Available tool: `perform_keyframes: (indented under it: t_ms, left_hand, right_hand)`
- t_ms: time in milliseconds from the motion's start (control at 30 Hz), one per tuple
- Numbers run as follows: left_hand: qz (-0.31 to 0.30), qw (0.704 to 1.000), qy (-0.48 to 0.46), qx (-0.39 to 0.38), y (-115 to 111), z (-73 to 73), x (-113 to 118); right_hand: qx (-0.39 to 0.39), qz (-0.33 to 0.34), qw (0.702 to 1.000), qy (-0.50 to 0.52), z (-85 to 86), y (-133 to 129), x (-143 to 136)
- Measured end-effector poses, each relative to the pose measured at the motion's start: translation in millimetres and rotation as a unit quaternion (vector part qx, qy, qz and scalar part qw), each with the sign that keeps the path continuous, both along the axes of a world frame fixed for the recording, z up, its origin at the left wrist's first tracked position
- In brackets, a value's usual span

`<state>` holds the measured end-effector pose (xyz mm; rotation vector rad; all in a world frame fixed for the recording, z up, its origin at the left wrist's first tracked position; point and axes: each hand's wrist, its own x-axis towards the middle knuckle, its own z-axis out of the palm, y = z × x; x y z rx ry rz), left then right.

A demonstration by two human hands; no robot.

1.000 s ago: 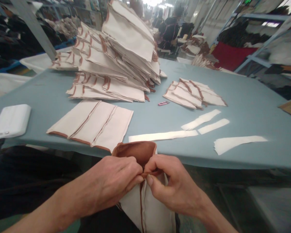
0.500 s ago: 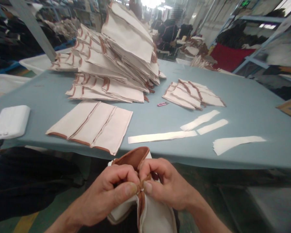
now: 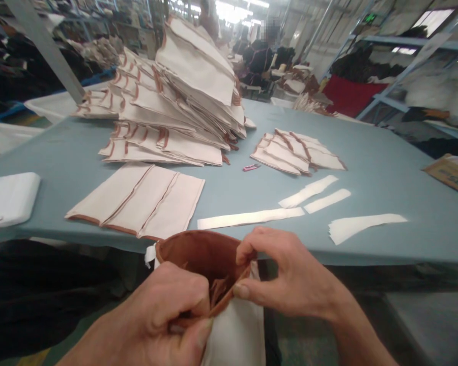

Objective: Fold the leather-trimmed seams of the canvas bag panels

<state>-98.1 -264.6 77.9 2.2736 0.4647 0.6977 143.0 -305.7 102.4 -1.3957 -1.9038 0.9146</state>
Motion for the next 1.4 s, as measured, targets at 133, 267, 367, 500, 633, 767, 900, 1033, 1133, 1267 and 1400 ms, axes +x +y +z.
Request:
perform_keyframes:
  t_ms: [133, 267, 367, 500, 633, 767, 900, 1033, 1133, 1267, 1400]
  left_hand:
    - [0.014, 0.998, -0.046, -0.027, -11.5, -22.6, -16.8]
    - [0.052, 0.994, -0.086, -0.049, -3.9, -31.8, -17.1]
    - [0.067, 0.987, -0.142, -0.034, 10.8, -34.2, -6.5]
    - [0.04, 0.993, -0.102, -0.036, 22.3, -29.8, 6.4]
    - [-0.015, 0.996, -0.078, -0.032, 19.4, -11.6, 16.8]
    - [-0.034, 0.992, -0.043, -0.111, 17.4, 1.2, 22.9]
    - [-0.03, 0.983, 0.011, -0.181, 17.0, -0.1, 19.8]
    - [-0.041, 0.976, 0.052, -0.209, 10.1, -6.2, 13.8]
    - [-0.021, 0.973, 0.07, -0.217, 3.4, -11.5, 13.1]
    - [0.011, 0.974, 0.065, -0.217, -0.6, -17.6, 17.5]
    - [0.007, 0.973, 0.068, -0.22, 1.5, -20.0, 21.4]
  right_hand:
    - [-0.076, 0.054, 0.993, 0.07, -5.2, -0.7, 22.8]
    - [-0.1, 0.075, 0.982, 0.14, -13.0, -5.0, 28.0]
    - [-0.102, 0.069, 0.983, 0.134, -1.8, -2.6, 27.6]
    - [-0.094, 0.087, 0.988, 0.089, 26.1, 6.0, 23.5]
    - [-0.079, 0.115, 0.989, 0.041, 38.9, 13.5, 16.7]
    - [-0.071, 0.12, 0.99, -0.024, 36.4, 17.3, 9.0]
    - [-0.082, 0.111, 0.99, -0.009, 25.5, 18.0, 2.9]
    - [-0.116, 0.106, 0.987, 0.013, 5.6, 16.6, 2.1]
    - [-0.166, 0.106, 0.978, 0.069, -12.0, 16.2, 3.5]
    - [-0.241, 0.111, 0.945, 0.191, -30.9, 16.9, 4.5]
    - [-0.266, 0.105, 0.93, 0.231, -38.5, 16.4, 5.7]
